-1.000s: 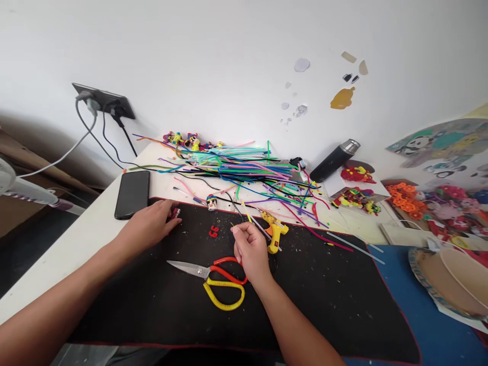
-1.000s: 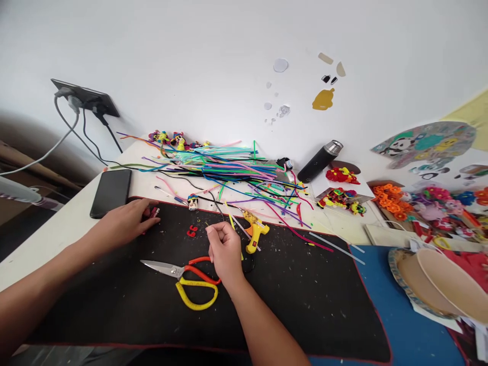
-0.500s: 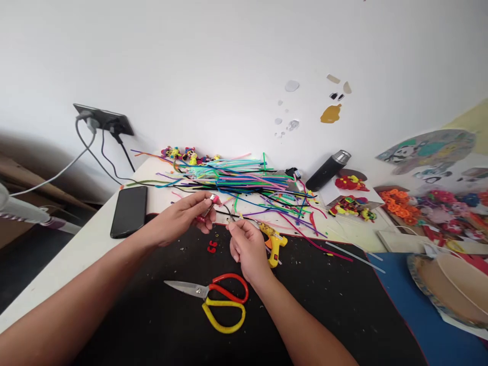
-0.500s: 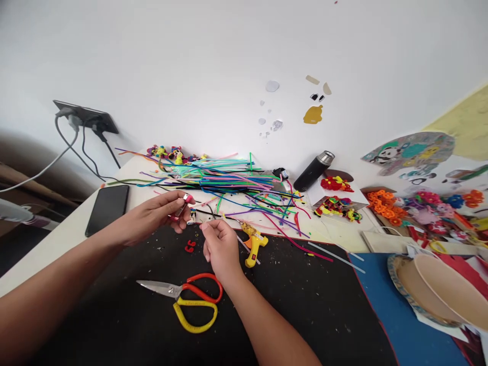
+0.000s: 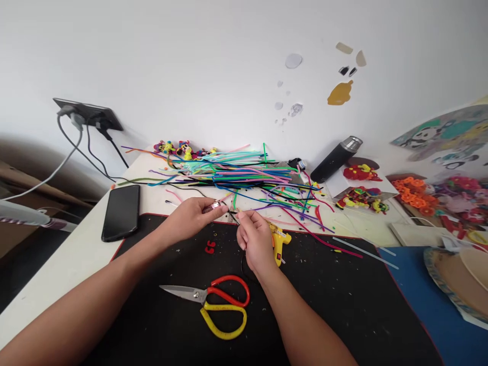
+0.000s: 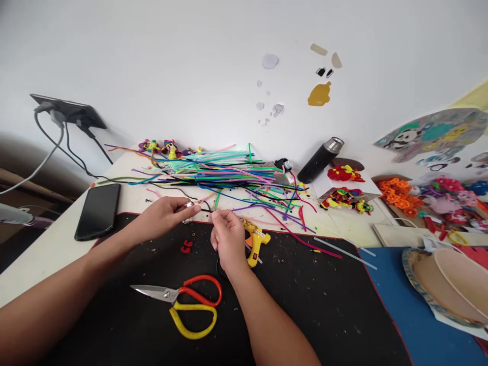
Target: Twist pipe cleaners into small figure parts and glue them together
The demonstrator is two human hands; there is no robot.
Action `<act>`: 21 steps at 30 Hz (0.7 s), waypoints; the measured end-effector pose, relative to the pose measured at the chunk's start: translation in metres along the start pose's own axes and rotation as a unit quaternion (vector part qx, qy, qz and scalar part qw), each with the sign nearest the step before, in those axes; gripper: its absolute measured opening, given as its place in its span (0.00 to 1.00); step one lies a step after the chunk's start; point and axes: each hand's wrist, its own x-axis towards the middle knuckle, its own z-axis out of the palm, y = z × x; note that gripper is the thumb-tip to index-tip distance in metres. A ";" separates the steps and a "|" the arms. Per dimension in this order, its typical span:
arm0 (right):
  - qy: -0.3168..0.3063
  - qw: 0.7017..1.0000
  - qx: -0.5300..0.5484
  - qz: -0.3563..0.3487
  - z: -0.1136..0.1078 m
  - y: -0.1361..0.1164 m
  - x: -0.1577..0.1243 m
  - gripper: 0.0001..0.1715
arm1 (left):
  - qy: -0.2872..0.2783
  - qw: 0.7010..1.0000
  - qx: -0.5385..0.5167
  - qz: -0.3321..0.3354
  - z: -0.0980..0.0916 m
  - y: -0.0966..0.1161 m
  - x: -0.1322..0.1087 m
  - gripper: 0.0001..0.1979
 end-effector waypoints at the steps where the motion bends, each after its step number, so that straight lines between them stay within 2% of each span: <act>1: 0.003 1.000 0.002 0.001 -0.001 -0.001 0.001 0.22 | -0.007 1.000 0.006 0.002 0.002 0.002 -0.001 0.28; 9: -0.024 1.000 0.010 0.017 0.002 -0.004 -0.004 0.23 | -0.036 0.999 0.040 0.001 0.014 0.014 -0.009 0.25; 15: -0.036 0.999 0.015 0.020 0.002 -0.002 -0.007 0.23 | -0.019 0.998 0.067 0.005 0.016 0.009 -0.008 0.24; 21: -0.043 0.999 -0.001 0.026 0.002 0.000 -0.008 0.24 | -0.026 0.996 0.084 0.006 0.018 0.007 -0.007 0.23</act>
